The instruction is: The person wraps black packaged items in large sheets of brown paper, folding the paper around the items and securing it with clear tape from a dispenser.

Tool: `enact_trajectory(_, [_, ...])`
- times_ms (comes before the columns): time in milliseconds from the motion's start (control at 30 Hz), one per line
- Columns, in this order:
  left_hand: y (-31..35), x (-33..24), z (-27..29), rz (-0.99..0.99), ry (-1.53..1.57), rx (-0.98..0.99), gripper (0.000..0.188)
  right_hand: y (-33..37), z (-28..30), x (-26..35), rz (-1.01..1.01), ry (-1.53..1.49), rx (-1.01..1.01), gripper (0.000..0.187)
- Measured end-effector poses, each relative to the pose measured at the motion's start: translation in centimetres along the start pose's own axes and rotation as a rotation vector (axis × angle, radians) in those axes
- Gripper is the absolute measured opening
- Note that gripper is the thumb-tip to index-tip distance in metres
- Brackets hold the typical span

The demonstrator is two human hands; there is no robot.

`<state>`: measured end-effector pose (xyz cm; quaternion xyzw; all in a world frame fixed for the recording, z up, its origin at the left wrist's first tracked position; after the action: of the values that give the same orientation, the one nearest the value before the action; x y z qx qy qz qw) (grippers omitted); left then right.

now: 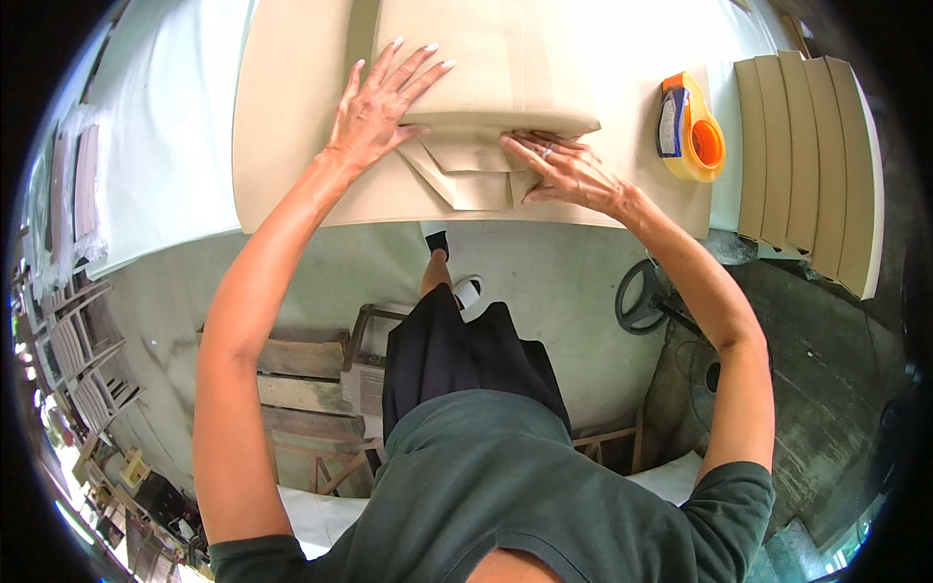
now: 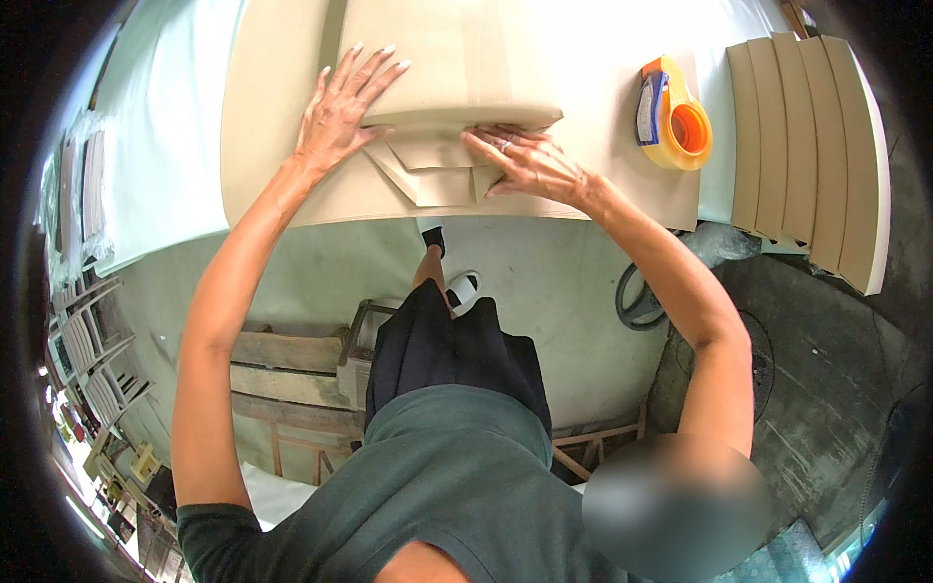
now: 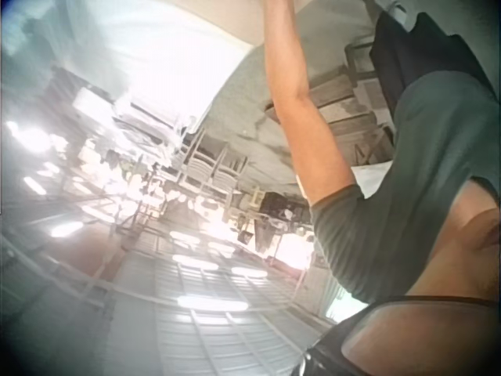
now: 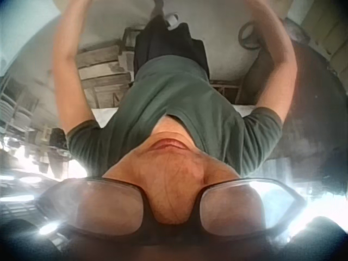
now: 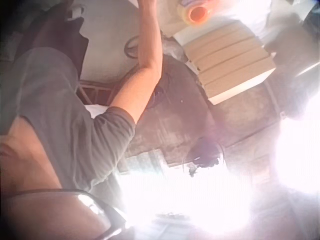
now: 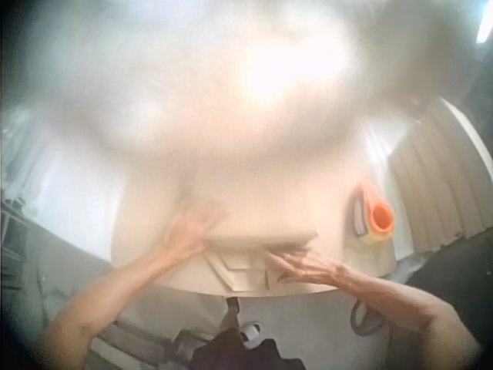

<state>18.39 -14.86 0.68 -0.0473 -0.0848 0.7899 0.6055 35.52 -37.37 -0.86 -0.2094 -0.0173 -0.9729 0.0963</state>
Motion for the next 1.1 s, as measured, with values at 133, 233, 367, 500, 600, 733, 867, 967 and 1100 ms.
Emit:
enact_trajectory(133, [-0.3,0.1,-0.2,0.001,-0.017,-0.020,0.099,-0.3,-1.0,0.4,0.221,0.340,-0.160,0.071])
enact_trajectory(233, [-0.2,0.3,-0.2,-0.006,0.010,-0.004,0.098,-2.6,-0.1,4.1,0.227,0.437,-0.371,0.045])
enact_trajectory(367, [-0.4,1.1,-0.7,-0.058,0.178,-0.015,0.093,-4.0,0.9,4.1,0.077,0.344,-0.416,0.014])
enact_trajectory(500, [-0.6,5.1,0.0,-0.245,0.386,0.097,0.097,-5.5,2.3,3.8,-0.052,0.136,-0.469,0.012])
enact_trajectory(600, [-0.9,2.9,1.0,-0.273,0.296,0.239,0.105,-5.1,3.4,3.8,-0.155,0.070,-0.514,0.013])
enact_trajectory(733, [0.4,2.2,-0.4,-0.152,0.013,-0.014,0.104,-6.3,4.3,4.0,-0.254,-0.064,-0.509,0.009])
enact_trajectory(867, [0.4,1.6,-0.5,-0.117,0.109,-0.148,0.096,-6.9,5.4,3.5,-0.309,-0.184,-0.502,0.007])
enact_trajectory(967, [-0.3,0.5,-0.5,-0.053,0.072,-0.162,0.088,-7.2,6.1,2.9,-0.300,-0.193,-0.468,0.005])
enact_trajectory(1100, [-1.2,-0.2,0.1,0.026,0.240,-0.199,0.067,-7.7,6.2,0.8,-0.411,-0.334,-0.410,0.006])
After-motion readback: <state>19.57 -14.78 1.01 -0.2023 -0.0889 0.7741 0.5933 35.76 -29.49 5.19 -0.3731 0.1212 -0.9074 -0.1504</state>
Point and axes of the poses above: each hand's wrist, its own y-axis away from the middle knuckle, its own z-axis out of the back of the hand, x = y × z, the point moved 2 cm from there along -y, towards the middle knuckle, and after that the axes turned 5 degrees about -y, right-handed, at the moved point
